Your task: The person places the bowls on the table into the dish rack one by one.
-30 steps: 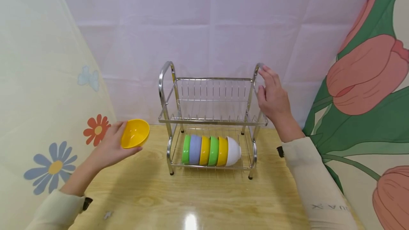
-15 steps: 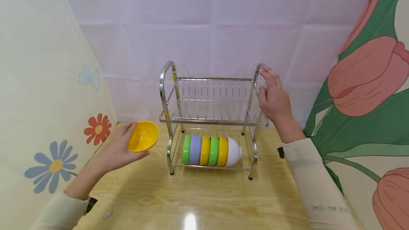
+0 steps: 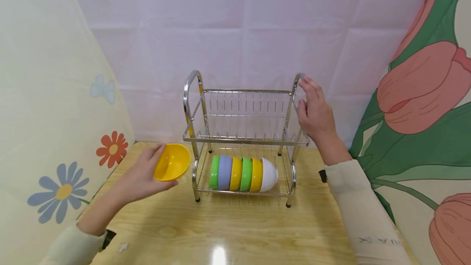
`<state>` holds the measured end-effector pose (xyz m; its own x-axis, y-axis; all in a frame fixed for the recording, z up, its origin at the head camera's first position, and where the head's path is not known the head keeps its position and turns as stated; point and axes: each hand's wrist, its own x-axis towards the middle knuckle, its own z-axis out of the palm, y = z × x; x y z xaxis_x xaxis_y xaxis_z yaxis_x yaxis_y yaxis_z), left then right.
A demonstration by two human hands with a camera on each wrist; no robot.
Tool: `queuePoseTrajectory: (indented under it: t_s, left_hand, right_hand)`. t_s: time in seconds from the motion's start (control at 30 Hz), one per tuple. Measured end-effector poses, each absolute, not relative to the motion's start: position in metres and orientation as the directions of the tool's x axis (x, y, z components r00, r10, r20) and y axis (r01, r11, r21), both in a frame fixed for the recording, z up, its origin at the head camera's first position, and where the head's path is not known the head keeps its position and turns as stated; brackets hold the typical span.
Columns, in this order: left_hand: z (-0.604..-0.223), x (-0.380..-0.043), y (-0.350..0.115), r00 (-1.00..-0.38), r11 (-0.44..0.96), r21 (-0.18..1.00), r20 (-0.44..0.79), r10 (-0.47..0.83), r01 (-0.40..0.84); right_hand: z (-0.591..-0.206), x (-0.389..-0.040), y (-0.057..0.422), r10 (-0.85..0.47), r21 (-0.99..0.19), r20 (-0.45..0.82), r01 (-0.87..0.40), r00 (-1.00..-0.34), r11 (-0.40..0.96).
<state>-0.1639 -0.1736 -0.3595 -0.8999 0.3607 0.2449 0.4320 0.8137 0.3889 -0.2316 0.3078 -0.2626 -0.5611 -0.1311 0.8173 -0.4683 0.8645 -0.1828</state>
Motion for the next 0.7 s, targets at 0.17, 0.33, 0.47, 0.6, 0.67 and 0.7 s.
queuePoseTrajectory:
  t_s: [0.17,0.33,0.47,0.6,0.67,0.7]
  left_hand:
    - [-0.362,-0.162,-0.167,-0.878,0.792,0.385,0.275,0.391,0.473]
    - [-0.363,-0.160,-0.160,-0.870,0.783,0.384,0.280,0.406,0.489]
    - [-0.363,-0.159,-0.156,-0.867,0.779,0.386,0.278,0.413,0.494]
    - [-0.364,-0.157,-0.150,-0.861,0.767,0.396,0.282,0.423,0.506]
    - [-0.364,-0.157,-0.147,-0.854,0.759,0.394,0.289,0.432,0.518]
    - [-0.364,-0.156,-0.146,-0.850,0.756,0.393,0.292,0.437,0.524]
  right_hand:
    - [-0.263,-0.231,0.307,-0.125,-0.191,0.812,-0.463,-0.569,0.865]
    - [-0.262,-0.232,0.307,-0.127,-0.189,0.820,-0.475,-0.557,0.860]
    - [-0.262,-0.231,0.307,-0.131,-0.184,0.820,-0.473,-0.558,0.861]
    - [-0.262,-0.231,0.308,-0.138,-0.172,0.818,-0.466,-0.559,0.868]
    - [-0.263,-0.230,0.309,-0.142,-0.167,0.814,-0.462,-0.563,0.871]
    - [-0.263,-0.230,0.309,-0.144,-0.166,0.811,-0.460,-0.567,0.872]
